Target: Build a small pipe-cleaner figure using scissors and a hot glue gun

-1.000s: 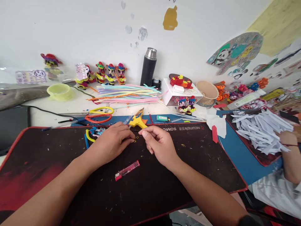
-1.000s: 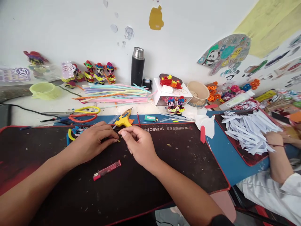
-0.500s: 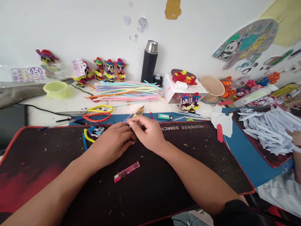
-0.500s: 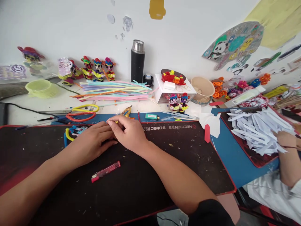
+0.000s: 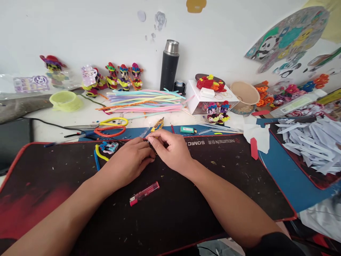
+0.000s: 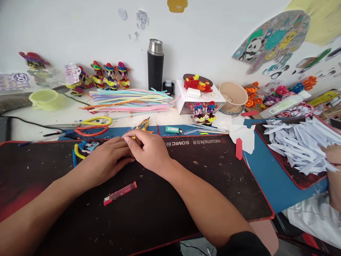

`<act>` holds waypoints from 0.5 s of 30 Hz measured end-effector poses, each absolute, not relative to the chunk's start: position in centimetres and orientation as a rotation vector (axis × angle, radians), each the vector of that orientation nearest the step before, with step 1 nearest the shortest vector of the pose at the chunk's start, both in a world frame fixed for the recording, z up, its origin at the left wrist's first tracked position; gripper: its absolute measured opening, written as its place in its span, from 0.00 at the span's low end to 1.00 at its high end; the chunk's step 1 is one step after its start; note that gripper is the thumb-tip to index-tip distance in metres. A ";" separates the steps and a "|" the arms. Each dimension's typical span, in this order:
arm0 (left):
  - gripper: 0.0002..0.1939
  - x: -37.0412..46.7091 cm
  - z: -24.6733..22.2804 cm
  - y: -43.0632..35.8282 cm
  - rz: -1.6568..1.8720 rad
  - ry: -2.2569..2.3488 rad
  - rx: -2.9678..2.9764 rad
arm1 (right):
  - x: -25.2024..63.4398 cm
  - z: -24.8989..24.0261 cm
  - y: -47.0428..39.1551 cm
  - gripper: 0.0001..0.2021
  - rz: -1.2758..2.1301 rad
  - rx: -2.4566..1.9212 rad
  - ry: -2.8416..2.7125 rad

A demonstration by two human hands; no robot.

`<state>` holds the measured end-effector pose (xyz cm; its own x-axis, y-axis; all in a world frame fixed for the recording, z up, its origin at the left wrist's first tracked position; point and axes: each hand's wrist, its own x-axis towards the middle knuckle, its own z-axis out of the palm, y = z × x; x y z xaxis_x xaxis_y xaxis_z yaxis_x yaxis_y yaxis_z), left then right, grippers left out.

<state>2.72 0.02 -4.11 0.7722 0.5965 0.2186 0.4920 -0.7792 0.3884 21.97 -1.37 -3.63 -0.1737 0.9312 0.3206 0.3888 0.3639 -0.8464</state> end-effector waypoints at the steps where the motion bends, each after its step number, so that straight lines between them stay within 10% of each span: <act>1: 0.08 2.7 -4.1 0.0 0.480 0.840 2.652 | 22.0 -3.6 -1.4 0.10 0.773 -1.176 -1.747; 15: 0.08 2.7 -4.0 0.0 0.499 0.816 2.733 | 22.0 -3.7 -1.3 0.08 0.768 -1.147 -1.856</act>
